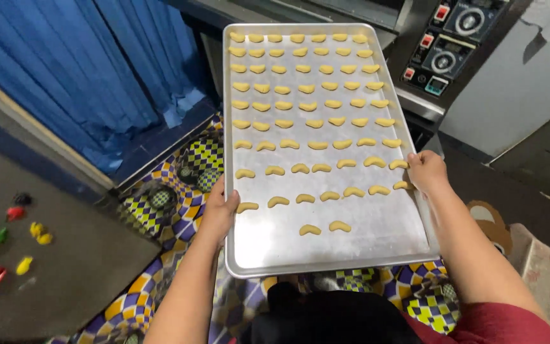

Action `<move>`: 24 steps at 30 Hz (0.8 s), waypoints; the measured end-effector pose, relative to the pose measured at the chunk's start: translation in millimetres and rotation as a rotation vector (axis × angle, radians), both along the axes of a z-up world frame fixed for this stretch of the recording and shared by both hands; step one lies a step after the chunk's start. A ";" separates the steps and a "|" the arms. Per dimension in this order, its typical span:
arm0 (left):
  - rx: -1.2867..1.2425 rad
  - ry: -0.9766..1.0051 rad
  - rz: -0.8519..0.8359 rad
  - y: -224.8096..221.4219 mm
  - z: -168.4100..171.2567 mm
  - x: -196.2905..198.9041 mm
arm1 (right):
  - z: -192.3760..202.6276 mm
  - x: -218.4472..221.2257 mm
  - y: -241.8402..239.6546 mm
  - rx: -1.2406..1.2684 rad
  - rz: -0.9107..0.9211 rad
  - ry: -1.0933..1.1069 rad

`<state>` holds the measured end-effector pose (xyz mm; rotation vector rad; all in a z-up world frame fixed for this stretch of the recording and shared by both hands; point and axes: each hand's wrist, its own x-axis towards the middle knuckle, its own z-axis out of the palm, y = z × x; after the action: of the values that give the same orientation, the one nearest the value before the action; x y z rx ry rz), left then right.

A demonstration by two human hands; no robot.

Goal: Shaping small pieces of dough into crescent shapes, arranging them on a baking tray, and placing the tray into an industrial oven.

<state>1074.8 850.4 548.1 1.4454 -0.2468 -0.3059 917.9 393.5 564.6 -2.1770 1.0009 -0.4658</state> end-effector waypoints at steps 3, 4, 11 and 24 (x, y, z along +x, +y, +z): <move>0.015 -0.002 -0.012 -12.7 6.3 49.5 | -10.4 47.0 -28.2 -0.007 0.009 0.012; 0.006 0.013 -0.012 -16.2 5.0 72.6 | -14.5 65.9 -41.2 -0.017 0.025 0.027; 0.148 0.109 -0.067 -41.1 40.5 224.5 | 42.8 157.3 -54.7 -0.075 0.108 0.157; 0.374 -0.083 -0.158 -60.0 42.9 489.1 | 157.2 242.0 135.0 -0.520 0.323 0.098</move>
<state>1563.9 790.3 591.0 1.8140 -0.3868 -0.4381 1159.9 528.5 721.8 -2.7877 0.5972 -0.5081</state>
